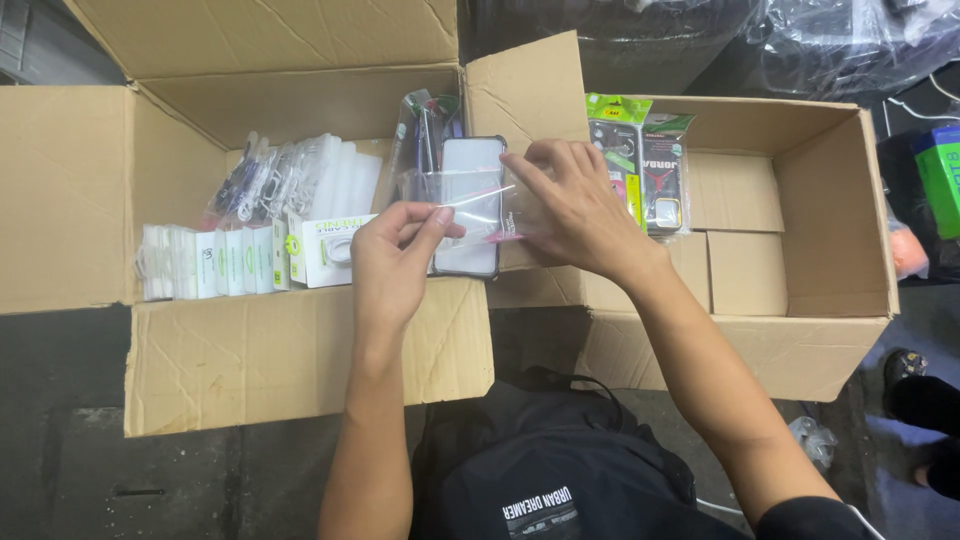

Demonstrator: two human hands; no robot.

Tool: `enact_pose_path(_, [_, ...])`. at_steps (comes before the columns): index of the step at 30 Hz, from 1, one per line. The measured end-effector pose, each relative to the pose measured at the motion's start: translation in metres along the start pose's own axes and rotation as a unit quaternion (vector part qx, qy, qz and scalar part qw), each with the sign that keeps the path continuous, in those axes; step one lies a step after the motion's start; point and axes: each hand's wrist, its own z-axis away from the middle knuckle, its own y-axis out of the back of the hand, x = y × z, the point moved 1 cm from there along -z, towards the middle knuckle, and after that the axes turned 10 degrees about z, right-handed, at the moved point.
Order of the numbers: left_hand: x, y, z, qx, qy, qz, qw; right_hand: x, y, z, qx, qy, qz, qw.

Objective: The person is packing various items like mobile accessories into a cardboard box.

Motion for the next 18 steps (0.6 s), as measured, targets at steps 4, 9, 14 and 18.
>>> enact_pose_path(4, [0.0, -0.008, 0.005, 0.017, -0.005, -0.003, 1.0, -0.005, 0.012, -0.007, -0.004, 0.01, -0.039, 0.999])
enact_pose_path(9, [0.022, -0.027, 0.016, 0.037, -0.094, -0.156, 0.983, -0.008, 0.001, -0.006, -0.008, 0.037, -0.079, 0.996])
enact_pose_path(14, [0.038, -0.015, 0.015, 0.124, -0.245, -0.22, 0.936, -0.002, 0.002, -0.005, -0.013, 0.033, -0.08, 0.996])
enact_pose_path(18, [0.037, -0.003, 0.003, 0.044, -0.264, -0.229, 0.936, -0.002, 0.007, -0.006, -0.02, 0.037, -0.075, 0.996])
